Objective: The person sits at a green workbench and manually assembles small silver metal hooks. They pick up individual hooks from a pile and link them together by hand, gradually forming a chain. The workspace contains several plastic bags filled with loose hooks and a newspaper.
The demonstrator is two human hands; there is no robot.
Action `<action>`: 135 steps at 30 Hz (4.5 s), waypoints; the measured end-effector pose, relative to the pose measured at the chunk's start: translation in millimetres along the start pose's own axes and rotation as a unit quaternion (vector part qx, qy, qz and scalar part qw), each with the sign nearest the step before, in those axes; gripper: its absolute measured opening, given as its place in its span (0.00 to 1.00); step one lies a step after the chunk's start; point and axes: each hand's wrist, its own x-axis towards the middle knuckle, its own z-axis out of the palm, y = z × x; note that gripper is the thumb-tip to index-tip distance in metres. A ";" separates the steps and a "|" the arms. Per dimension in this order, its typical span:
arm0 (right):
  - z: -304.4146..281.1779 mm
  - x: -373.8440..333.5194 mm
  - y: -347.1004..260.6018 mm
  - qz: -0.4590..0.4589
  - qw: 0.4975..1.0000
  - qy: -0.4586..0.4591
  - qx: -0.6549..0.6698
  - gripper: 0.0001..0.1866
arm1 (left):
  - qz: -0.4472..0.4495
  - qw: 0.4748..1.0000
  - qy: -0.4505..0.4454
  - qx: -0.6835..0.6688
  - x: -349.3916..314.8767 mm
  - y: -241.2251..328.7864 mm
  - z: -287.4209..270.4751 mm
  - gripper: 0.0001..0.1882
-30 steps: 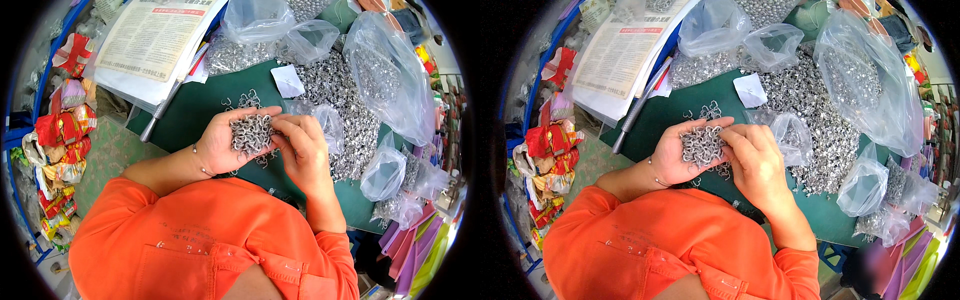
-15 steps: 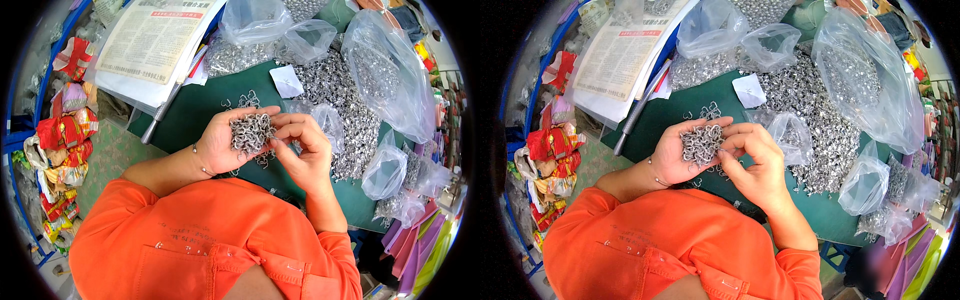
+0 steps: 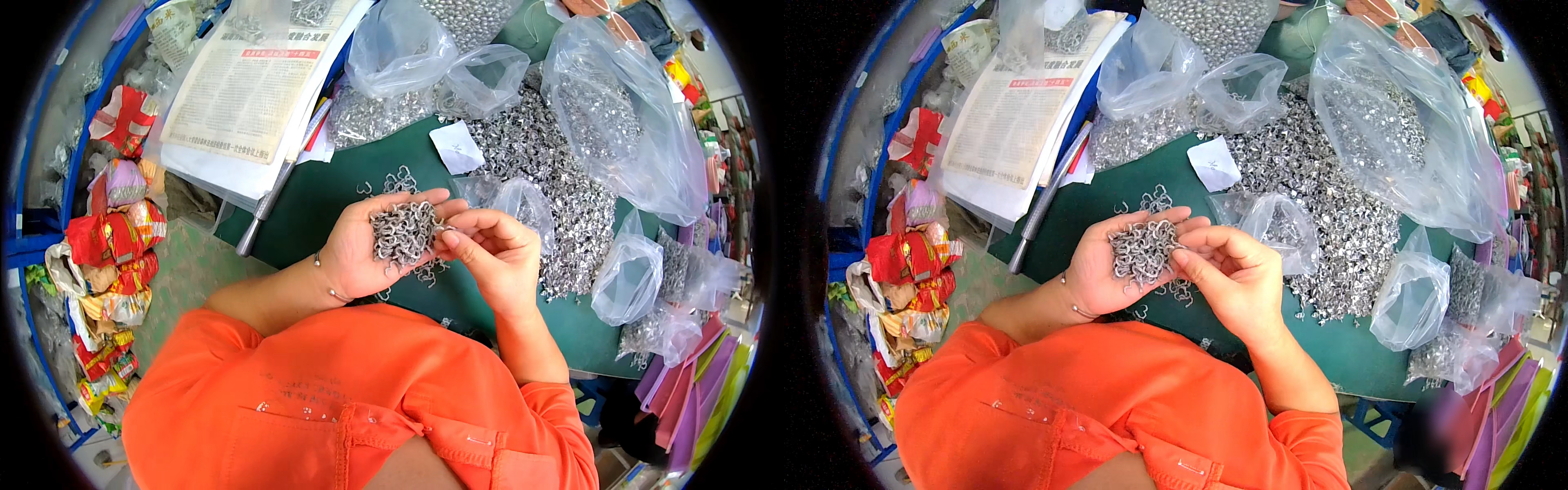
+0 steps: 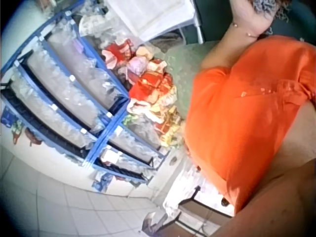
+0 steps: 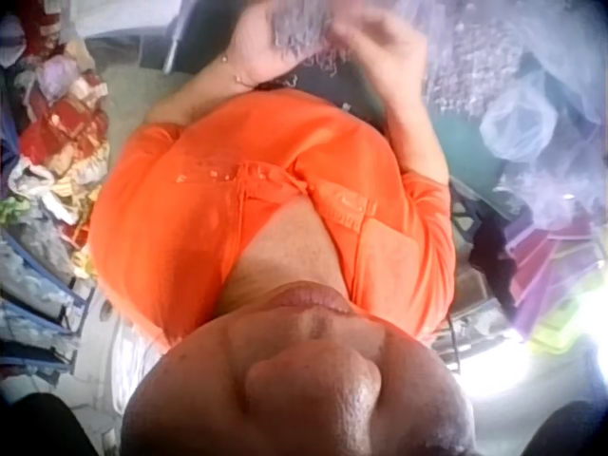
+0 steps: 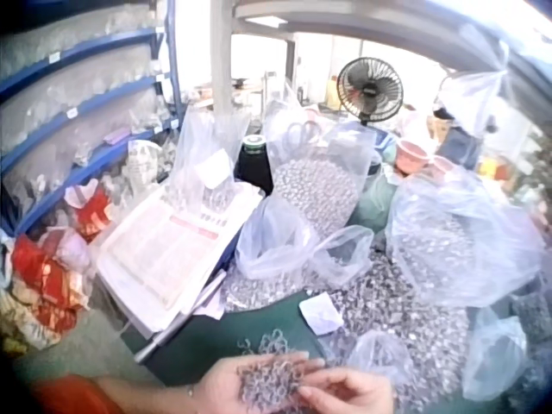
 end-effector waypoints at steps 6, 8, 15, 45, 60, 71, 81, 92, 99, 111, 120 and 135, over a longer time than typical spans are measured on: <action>-4.8 -1.6 9.1 -0.091 0.996 -0.004 -0.011 0.07 | 0.006 1.000 0.016 0.000 -0.9 -3.0 0.8 0.24; -6.9 -4.7 10.6 -0.074 0.997 0.001 -0.008 0.06 | 0.007 1.000 0.020 0.003 -0.9 -4.1 0.7 0.24; -7.1 -6.2 10.2 -0.130 0.990 0.044 -0.015 0.06 | 0.000 1.000 0.000 -0.011 0.9 -5.2 -1.1 0.23; 3.5 22.9 -5.3 -0.239 0.903 -0.040 -0.353 0.08 | 0.032 0.998 -0.053 -0.026 -1.4 2.5 -8.4 0.25; -1.5 19.8 4.7 -0.196 0.950 -0.020 -0.242 0.10 | 0.034 0.998 -0.033 -0.031 -3.9 0.8 -9.4 0.25; 1.3 12.2 2.3 -0.144 0.983 -0.041 -0.103 0.22 | 0.034 0.998 -0.026 -0.042 -5.8 1.5 -1.8 0.21; 1.6 23.6 -10.5 -0.373 0.894 -0.017 -0.249 0.20 | 0.036 0.998 -0.012 -0.045 -6.0 1.7 -0.8 0.24; -33.0 99.7 -38.9 -0.367 0.792 0.084 -0.481 0.08 | 0.055 0.998 -0.012 -0.042 -9.4 6.1 4.0 0.26; 0.9 34.1 -23.6 -0.252 0.828 -0.128 -0.485 0.12 | 0.030 0.994 -0.093 -0.053 -0.9 9.7 -13.2 0.27; 4.0 27.8 0.7 -0.292 0.841 -0.044 -0.454 0.10 | 0.039 0.999 -0.034 -0.018 -3.7 3.8 -7.8 0.26; 11.4 21.9 4.3 -0.280 0.876 0.017 -0.394 0.11 | 0.021 0.995 -0.095 -0.019 -0.3 2.2 -17.9 0.25; 2.6 19.7 1.8 -0.239 0.906 -0.020 -0.350 0.11 | 0.037 0.999 -0.032 -0.017 -2.7 1.4 -11.8 0.26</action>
